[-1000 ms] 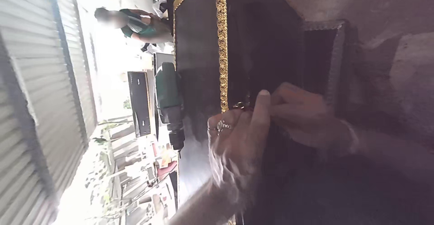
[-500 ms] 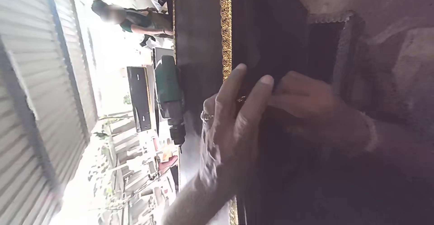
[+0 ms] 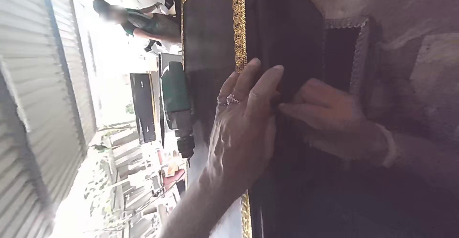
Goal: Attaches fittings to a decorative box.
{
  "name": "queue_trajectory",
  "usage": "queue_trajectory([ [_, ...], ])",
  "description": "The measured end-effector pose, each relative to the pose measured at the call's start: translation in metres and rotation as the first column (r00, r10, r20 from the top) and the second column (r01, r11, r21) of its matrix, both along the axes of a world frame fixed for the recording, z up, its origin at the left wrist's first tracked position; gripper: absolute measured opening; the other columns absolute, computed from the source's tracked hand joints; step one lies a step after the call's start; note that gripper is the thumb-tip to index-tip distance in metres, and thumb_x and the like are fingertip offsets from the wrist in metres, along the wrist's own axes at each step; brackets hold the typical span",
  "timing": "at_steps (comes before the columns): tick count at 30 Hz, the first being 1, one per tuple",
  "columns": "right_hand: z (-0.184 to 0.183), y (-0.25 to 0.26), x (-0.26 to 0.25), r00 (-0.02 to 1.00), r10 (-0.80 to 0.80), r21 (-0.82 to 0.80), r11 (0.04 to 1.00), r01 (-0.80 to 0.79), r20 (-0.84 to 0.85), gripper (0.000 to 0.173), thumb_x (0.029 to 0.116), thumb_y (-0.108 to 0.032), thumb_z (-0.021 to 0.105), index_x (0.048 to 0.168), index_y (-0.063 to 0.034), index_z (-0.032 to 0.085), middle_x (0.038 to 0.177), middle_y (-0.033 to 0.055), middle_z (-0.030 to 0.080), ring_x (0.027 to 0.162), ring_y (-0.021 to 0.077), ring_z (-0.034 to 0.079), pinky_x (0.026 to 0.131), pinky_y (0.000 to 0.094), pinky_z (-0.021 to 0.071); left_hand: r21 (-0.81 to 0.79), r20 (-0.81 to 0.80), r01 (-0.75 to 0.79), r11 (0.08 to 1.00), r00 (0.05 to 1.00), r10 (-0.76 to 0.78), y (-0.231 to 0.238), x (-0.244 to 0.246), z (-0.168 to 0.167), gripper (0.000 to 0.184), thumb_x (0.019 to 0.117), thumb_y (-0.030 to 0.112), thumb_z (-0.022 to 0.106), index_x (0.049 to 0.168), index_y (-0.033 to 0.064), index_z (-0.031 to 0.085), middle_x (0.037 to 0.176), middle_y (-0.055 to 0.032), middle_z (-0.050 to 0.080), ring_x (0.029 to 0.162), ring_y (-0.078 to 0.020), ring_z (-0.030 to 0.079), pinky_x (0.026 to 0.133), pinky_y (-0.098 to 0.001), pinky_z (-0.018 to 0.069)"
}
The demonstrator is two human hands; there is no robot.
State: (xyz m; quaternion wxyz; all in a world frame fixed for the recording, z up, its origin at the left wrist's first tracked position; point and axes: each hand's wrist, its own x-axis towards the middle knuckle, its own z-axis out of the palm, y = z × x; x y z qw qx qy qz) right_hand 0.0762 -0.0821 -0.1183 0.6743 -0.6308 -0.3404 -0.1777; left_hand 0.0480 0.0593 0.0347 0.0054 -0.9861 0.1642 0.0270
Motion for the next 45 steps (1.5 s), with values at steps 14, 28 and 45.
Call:
queue_trajectory([
  [14,-0.004,0.001,-0.001,0.999,0.03,0.053,0.998,-0.027,-0.041,0.018,0.0922,-0.004,0.062,0.099,-0.0032,0.079,0.082,0.0086,0.066,0.081,0.0169,0.062,0.072,0.0249,0.0521,0.141,0.003,0.009,0.99,1.0,-0.01,-0.01,0.009,-0.002,0.058,0.0947,0.015,0.063,0.151,0.0189,0.05,0.116,0.0012,0.074,0.139,-0.0218,0.05,0.122,-0.0523,0.0222],
  [28,-0.013,0.002,0.001,0.976,0.066,0.126,0.991,-0.04,-0.208,0.029,0.095,-0.017,0.071,0.12,-0.0017,0.072,0.097,0.0068,0.073,0.089,0.0115,0.068,0.081,0.0249,0.0582,0.148,0.062,0.02,0.989,0.998,-0.029,-0.012,0.011,-0.012,0.057,0.0972,0.019,0.064,0.152,0.0252,0.05,0.12,0.0017,0.074,0.133,-0.0197,0.054,0.118,-0.0541,0.0232],
  [45,-0.018,0.003,0.0,0.983,0.029,0.143,0.99,-0.003,-0.179,0.036,0.0977,-0.015,0.069,0.129,0.0013,0.065,0.102,0.0087,0.075,0.092,0.0122,0.07,0.083,0.0272,0.059,0.159,0.118,0.003,0.987,0.993,-0.022,-0.017,0.008,-0.015,0.054,0.096,0.014,0.065,0.148,0.0214,0.055,0.104,0.0036,0.078,0.121,-0.0144,0.063,0.118,-0.052,0.0262],
])
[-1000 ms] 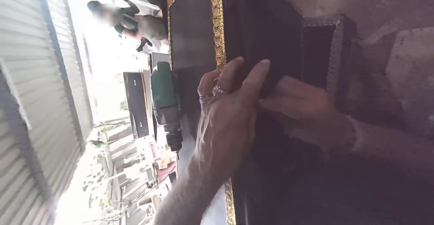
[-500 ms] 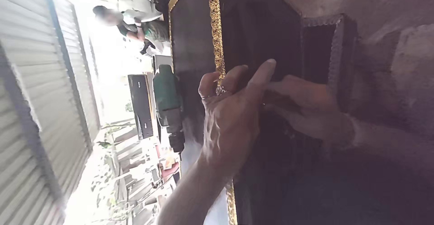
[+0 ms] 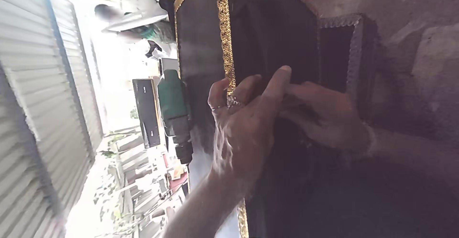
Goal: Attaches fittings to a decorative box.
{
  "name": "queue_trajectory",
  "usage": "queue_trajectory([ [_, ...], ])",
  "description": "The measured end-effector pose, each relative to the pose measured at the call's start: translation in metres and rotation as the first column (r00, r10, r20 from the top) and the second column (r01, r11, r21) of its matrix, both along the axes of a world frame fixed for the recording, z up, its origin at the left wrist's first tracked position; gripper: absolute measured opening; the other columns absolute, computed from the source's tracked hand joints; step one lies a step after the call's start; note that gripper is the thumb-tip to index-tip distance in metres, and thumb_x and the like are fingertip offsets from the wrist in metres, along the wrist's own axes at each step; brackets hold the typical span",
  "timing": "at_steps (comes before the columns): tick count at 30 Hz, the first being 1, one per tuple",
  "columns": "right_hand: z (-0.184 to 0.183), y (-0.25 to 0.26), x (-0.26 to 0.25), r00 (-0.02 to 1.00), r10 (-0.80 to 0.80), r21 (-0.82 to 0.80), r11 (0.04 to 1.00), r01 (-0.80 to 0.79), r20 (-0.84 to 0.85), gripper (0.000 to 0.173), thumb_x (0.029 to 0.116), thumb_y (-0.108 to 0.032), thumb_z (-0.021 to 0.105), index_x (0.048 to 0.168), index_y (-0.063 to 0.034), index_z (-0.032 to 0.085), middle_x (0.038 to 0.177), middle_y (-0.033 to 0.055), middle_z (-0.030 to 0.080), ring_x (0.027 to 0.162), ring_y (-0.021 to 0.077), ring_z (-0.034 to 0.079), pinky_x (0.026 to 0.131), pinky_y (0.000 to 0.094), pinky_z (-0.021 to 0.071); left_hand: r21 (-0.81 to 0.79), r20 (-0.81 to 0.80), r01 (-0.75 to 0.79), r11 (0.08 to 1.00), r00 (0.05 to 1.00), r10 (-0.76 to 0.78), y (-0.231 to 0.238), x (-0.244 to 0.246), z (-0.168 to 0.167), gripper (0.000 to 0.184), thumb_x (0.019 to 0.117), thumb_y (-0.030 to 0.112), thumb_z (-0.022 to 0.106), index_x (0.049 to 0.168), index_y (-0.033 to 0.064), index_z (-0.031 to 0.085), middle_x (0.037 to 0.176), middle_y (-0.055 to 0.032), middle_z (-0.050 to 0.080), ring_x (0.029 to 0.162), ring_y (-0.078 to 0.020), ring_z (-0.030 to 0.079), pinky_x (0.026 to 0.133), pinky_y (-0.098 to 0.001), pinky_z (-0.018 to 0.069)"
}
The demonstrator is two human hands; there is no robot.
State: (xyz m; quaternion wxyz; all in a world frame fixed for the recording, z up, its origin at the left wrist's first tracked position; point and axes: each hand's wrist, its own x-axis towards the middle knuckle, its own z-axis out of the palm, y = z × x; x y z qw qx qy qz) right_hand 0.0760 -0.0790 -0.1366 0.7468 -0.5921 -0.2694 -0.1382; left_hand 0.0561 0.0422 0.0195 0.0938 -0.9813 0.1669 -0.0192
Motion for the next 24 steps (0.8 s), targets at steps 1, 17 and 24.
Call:
queue_trajectory([
  [1,0.0,0.0,-0.001,1.0,-0.007,-0.003,1.0,0.007,0.004,0.035,0.0982,-0.017,0.069,0.128,0.0009,0.065,0.101,0.0087,0.075,0.091,0.0122,0.069,0.082,0.0269,0.0584,0.011,-0.007,0.0,1.0,1.0,0.0,0.0,0.0,0.0,0.054,0.0962,0.015,0.065,0.149,0.0226,0.054,0.104,0.0041,0.078,0.122,-0.0152,0.063,0.118,-0.053,0.0254],
  [17,0.002,-0.011,-0.003,0.942,0.226,0.148,0.97,-0.194,-0.246,0.018,0.0947,-0.02,0.074,0.104,-0.0049,0.076,0.094,-0.0016,0.076,0.082,-0.0001,0.07,0.072,0.0173,0.0613,0.042,-0.009,0.015,0.999,1.0,-0.015,0.0,0.0,-0.001,0.05,0.1004,0.017,0.058,0.15,0.0192,0.052,0.116,0.0009,0.075,0.127,-0.0183,0.058,0.116,-0.0522,0.0263],
  [24,0.007,0.006,-0.002,0.95,0.224,0.219,0.96,-0.177,-0.218,0.011,0.0952,-0.011,0.071,0.097,-0.0016,0.077,0.094,0.003,0.074,0.086,0.0044,0.07,0.076,0.0193,0.0604,-0.011,-0.026,-0.007,1.0,1.0,0.007,0.002,0.0,-0.001,0.051,0.1007,0.018,0.057,0.151,0.0162,0.05,0.109,0.0005,0.076,0.121,-0.016,0.061,0.115,-0.0518,0.0273],
])
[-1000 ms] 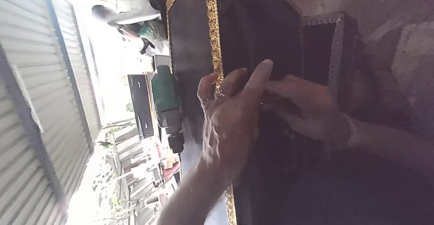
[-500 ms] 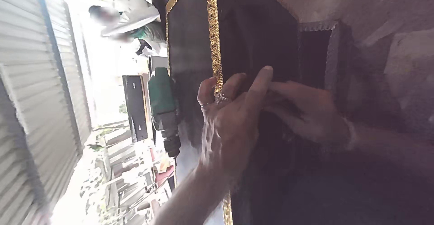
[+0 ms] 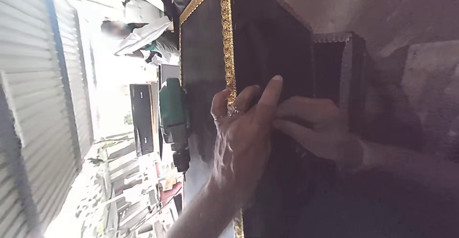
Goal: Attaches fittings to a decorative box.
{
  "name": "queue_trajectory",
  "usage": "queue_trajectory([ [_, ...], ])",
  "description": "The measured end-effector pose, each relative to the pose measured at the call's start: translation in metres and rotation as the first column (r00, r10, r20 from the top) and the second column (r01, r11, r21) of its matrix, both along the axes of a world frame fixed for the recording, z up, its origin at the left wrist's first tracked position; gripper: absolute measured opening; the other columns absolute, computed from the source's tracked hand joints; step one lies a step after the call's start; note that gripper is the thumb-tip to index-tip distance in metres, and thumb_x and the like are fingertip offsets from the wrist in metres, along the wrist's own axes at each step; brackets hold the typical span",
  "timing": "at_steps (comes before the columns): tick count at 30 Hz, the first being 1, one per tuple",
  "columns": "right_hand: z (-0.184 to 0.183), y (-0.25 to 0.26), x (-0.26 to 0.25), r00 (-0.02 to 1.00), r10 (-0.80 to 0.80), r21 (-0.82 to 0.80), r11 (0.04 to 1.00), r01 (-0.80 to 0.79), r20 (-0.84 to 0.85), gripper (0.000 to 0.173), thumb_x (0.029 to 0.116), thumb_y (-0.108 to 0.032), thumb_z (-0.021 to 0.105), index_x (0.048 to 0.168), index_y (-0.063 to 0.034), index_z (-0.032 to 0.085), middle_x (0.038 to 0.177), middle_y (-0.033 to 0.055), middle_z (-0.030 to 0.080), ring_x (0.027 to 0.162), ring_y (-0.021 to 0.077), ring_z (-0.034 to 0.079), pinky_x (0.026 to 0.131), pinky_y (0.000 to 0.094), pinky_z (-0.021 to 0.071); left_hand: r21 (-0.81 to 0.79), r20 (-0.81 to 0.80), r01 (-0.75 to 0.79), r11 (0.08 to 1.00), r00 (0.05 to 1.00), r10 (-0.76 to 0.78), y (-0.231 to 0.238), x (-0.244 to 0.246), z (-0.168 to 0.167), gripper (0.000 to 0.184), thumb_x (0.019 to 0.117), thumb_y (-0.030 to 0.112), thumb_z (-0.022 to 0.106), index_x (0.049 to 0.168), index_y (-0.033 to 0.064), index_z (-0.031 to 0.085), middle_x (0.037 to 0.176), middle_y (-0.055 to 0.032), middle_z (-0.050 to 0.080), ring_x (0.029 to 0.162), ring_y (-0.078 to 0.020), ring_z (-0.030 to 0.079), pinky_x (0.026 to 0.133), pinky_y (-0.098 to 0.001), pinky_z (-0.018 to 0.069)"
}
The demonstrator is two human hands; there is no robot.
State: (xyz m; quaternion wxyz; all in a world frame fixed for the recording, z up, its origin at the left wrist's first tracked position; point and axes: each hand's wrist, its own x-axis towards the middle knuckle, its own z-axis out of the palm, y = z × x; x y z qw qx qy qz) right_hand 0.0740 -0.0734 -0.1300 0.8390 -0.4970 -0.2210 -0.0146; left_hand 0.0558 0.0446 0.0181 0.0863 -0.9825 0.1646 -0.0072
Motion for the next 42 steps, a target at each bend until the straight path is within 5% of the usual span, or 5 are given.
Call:
queue_trajectory([
  [6,0.003,0.001,0.003,0.999,0.001,0.042,0.999,0.001,-0.046,0.008,0.0922,-0.007,0.073,0.094,-0.0003,0.076,0.093,0.0036,0.075,0.083,0.006,0.071,0.075,0.021,0.0617,-0.039,-0.013,-0.04,0.998,0.999,0.039,0.001,-0.002,0.001,0.063,0.0999,0.021,0.059,0.159,0.0157,0.037,0.1,0.0014,0.075,0.114,-0.0133,0.064,0.117,-0.0537,0.027],
  [10,0.005,0.0,0.001,0.985,0.061,0.062,0.997,-0.051,-0.159,0.005,0.0889,-0.004,0.075,0.093,-0.0019,0.076,0.092,0.0022,0.075,0.079,0.0053,0.071,0.069,0.0205,0.0625,-0.027,-0.077,-0.046,0.999,0.996,0.044,0.004,-0.004,0.011,0.072,0.0965,0.024,0.066,0.16,0.0202,0.032,0.117,0.0021,0.074,0.129,-0.0166,0.058,0.119,-0.0567,0.0283],
  [20,0.002,0.001,-0.001,0.994,-0.088,-0.087,0.992,0.094,0.066,0.01,0.0932,-0.009,0.068,0.091,-0.0026,0.076,0.092,0.0037,0.074,0.081,0.004,0.069,0.072,0.0187,0.0595,-0.106,-0.012,-0.045,0.993,0.999,0.043,0.014,-0.013,0.018,0.071,0.0914,0.024,0.072,0.154,0.0144,0.041,0.128,-0.0033,0.071,0.135,-0.0214,0.058,0.122,-0.0678,0.0249],
  [31,-0.011,0.014,-0.008,0.986,-0.12,0.054,0.992,0.115,0.113,0.012,0.0975,-0.006,0.065,0.097,0.0039,0.071,0.102,0.0116,0.073,0.093,0.0108,0.071,0.081,0.0235,0.0613,-0.271,-0.003,-0.06,0.961,0.998,0.061,0.02,-0.016,0.013,0.097,0.084,0.018,0.078,0.16,0.0142,0.019,0.126,-0.0006,0.071,0.133,-0.0144,0.057,0.116,-0.0363,0.0448],
  [42,-0.014,0.017,-0.01,0.969,-0.185,0.082,0.981,0.174,0.164,0.013,0.0989,-0.005,0.062,0.1,0.0051,0.07,0.106,0.0152,0.073,0.1,0.015,0.071,0.087,0.0261,0.0611,-0.204,0.021,-0.085,0.975,0.996,0.091,0.011,-0.015,0.01,0.084,0.0862,0.016,0.076,0.157,0.0065,0.032,0.127,-0.0049,0.07,0.135,-0.0171,0.055,0.121,-0.0421,0.0391],
])
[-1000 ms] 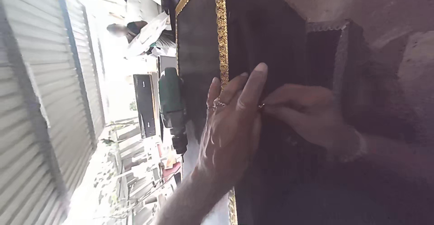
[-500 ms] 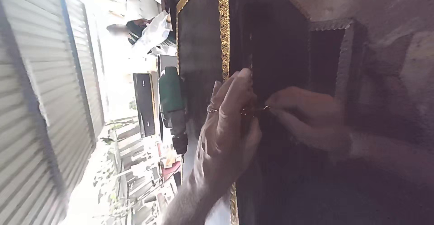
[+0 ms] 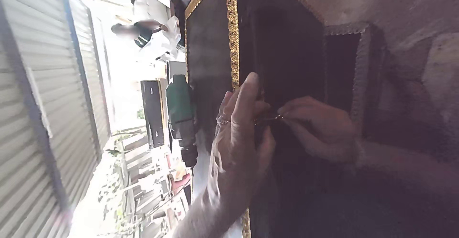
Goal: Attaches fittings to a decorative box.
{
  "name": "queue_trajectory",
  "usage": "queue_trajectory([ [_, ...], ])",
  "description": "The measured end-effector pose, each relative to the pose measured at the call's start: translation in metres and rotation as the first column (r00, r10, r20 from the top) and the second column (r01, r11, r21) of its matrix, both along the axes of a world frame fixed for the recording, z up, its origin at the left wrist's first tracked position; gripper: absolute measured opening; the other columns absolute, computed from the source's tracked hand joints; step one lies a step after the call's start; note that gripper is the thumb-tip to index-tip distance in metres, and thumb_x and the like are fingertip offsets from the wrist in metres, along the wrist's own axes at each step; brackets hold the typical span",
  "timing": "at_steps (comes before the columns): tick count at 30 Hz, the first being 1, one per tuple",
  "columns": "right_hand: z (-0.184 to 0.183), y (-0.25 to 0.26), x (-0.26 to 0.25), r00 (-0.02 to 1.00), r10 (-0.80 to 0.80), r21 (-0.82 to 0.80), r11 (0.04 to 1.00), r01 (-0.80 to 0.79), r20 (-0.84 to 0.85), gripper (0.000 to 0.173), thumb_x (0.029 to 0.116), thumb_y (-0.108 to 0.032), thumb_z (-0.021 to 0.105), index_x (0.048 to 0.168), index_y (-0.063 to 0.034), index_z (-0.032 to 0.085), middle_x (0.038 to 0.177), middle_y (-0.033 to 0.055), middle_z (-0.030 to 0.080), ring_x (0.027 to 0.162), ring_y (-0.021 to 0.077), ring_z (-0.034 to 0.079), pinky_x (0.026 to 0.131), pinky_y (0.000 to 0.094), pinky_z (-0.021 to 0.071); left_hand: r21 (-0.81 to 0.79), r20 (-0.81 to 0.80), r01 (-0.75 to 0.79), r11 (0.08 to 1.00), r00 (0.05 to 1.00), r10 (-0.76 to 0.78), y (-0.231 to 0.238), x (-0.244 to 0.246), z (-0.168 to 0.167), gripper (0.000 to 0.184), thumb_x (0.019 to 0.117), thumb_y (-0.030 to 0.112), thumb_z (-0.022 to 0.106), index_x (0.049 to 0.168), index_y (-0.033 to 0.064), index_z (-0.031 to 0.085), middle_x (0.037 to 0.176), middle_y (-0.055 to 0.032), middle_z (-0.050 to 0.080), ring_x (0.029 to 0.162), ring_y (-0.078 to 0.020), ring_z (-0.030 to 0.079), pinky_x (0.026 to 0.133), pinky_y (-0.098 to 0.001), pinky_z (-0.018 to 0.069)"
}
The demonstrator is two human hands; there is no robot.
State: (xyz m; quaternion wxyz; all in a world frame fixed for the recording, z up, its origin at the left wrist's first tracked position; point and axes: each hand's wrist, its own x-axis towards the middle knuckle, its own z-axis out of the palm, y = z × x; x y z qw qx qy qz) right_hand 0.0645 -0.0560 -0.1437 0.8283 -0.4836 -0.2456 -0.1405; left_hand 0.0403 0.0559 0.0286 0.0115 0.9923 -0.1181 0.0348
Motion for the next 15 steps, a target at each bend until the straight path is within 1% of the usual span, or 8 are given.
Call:
queue_trajectory([
  [1,0.0,-0.001,0.001,1.0,0.007,-0.004,1.0,-0.007,0.002,0.013,0.0988,-0.005,0.062,0.1,0.0051,0.07,0.106,0.015,0.072,0.1,0.0148,0.071,0.087,0.0259,0.061,0.02,-0.003,-0.004,1.0,1.0,0.004,-0.001,0.0,0.0,0.08,0.0882,0.018,0.074,0.157,0.0079,0.034,0.127,-0.004,0.07,0.135,-0.0175,0.055,0.121,-0.0445,0.0375],
  [3,0.001,-0.001,0.001,1.0,0.005,-0.009,1.0,-0.005,0.009,0.012,0.0986,-0.004,0.062,0.099,0.005,0.07,0.105,0.0149,0.073,0.099,0.0148,0.071,0.087,0.0259,0.061,0.072,0.0,-0.007,0.997,1.0,0.007,-0.002,0.002,-0.002,0.073,0.0908,0.02,0.07,0.156,0.0095,0.037,0.115,-0.0004,0.075,0.124,-0.0164,0.062,0.116,-0.048,0.0397],
  [4,0.001,-0.001,0.001,1.0,0.002,-0.012,1.0,-0.002,0.012,0.012,0.0985,-0.004,0.062,0.099,0.0047,0.07,0.105,0.0148,0.073,0.099,0.0149,0.071,0.087,0.026,0.0612,0.101,-0.001,-0.008,0.995,1.0,0.008,-0.004,0.004,-0.002,0.07,0.0926,0.021,0.069,0.155,0.0105,0.039,0.11,0.001,0.076,0.119,-0.0154,0.064,0.114,-0.048,0.0403],
  [6,0.001,0.0,0.001,1.0,-0.007,-0.02,1.0,0.007,0.013,0.011,0.0982,-0.004,0.063,0.099,0.0043,0.07,0.104,0.0146,0.073,0.098,0.0147,0.071,0.085,0.0256,0.0615,0.149,0.001,-0.009,0.989,1.0,0.009,-0.006,0.006,-0.004,0.063,0.0956,0.023,0.065,0.154,0.0124,0.043,0.107,0.0013,0.076,0.114,-0.0157,0.064,0.109,-0.048,0.0386],
  [8,0.002,-0.001,0.002,1.0,-0.021,-0.042,0.999,0.022,0.018,0.012,0.0984,-0.005,0.063,0.099,0.0044,0.071,0.103,0.0146,0.073,0.097,0.0139,0.071,0.084,0.0244,0.0612,0.172,0.011,-0.018,0.985,1.0,0.016,-0.009,0.008,-0.007,0.056,0.098,0.023,0.063,0.152,0.0159,0.049,0.107,0.0026,0.077,0.118,-0.0152,0.063,0.109,-0.0465,0.0376],
  [10,0.002,-0.003,0.002,0.999,-0.028,-0.065,0.997,0.029,0.025,0.014,0.0992,-0.006,0.062,0.1,0.0039,0.071,0.104,0.0144,0.073,0.097,0.0128,0.071,0.084,0.0231,0.0604,0.183,0.028,-0.013,0.983,1.0,0.008,-0.01,0.009,-0.01,0.054,0.0973,0.019,0.063,0.15,0.0184,0.053,0.107,0.003,0.077,0.12,-0.0161,0.062,0.109,-0.0459,0.0368],
  [12,0.002,-0.003,0.002,0.999,-0.024,-0.056,0.998,0.026,0.032,0.014,0.0997,-0.006,0.061,0.101,0.0034,0.071,0.103,0.0143,0.074,0.098,0.0135,0.071,0.086,0.024,0.0603,0.2,0.036,0.001,0.98,0.999,-0.008,-0.011,0.009,-0.011,0.053,0.0983,0.019,0.061,0.151,0.0187,0.052,0.111,0.0014,0.076,0.121,-0.0162,0.062,0.11,-0.0469,0.0356],
  [15,-0.001,-0.002,0.002,0.999,-0.01,-0.02,1.0,0.011,0.047,0.013,0.0998,-0.006,0.061,0.101,0.0031,0.07,0.104,0.0148,0.072,0.098,0.0142,0.071,0.085,0.0241,0.0605,0.199,0.041,0.019,0.98,0.999,-0.028,-0.011,0.009,-0.011,0.051,0.0999,0.02,0.06,0.15,0.0177,0.052,0.109,0.0013,0.077,0.12,-0.0156,0.063,0.109,-0.0466,0.0359],
])
